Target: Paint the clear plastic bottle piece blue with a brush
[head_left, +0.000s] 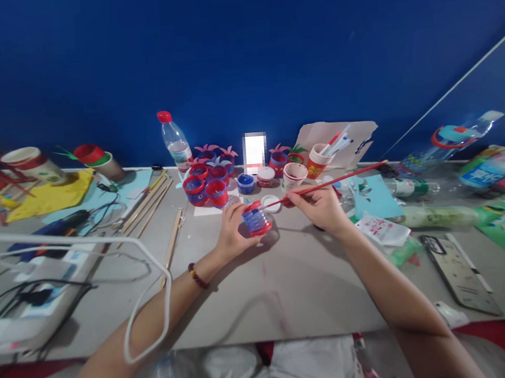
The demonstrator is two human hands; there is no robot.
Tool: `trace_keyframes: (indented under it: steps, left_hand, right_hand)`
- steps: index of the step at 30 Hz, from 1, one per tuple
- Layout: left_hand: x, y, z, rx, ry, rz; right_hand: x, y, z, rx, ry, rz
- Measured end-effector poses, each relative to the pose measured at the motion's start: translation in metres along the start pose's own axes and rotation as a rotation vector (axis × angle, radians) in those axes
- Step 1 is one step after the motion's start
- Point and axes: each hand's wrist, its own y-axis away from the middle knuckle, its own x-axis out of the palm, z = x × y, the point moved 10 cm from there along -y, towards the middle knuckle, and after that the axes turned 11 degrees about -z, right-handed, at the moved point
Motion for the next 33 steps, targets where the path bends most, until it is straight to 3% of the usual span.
trace_keyframes:
  steps: [6, 11, 16, 21, 28, 33]
  left_hand:
    - [-0.001, -0.001, 0.000, 0.011, 0.000, -0.017]
    - [-0.002, -0.002, 0.001, 0.005, 0.011, -0.038]
    - [-0.001, -0.001, 0.002, 0.005, 0.016, -0.020]
    - [-0.002, -0.002, -0.001, 0.015, 0.013, -0.016]
    - [-0.006, -0.004, -0.003, 0.014, 0.020, -0.051]
    - [-0.002, -0.004, 0.001, -0.032, 0.018, -0.023]
  right_hand:
    - [-0.010, -0.004, 0.002, -0.041, 0.046, -0.040]
    - [-0.018, -0.007, -0.009, 0.059, -0.010, -0.066]
    - [-0.003, 0.001, -0.017, 0.152, -0.169, 0.002]
    - [0.005, 0.004, -0.007, 0.075, -0.066, 0.009]
    - [-0.009, -0.004, 0.008, -0.053, 0.018, -0.049]
    - [-0.031, -0.012, 0.005, -0.007, 0.021, -0.170]
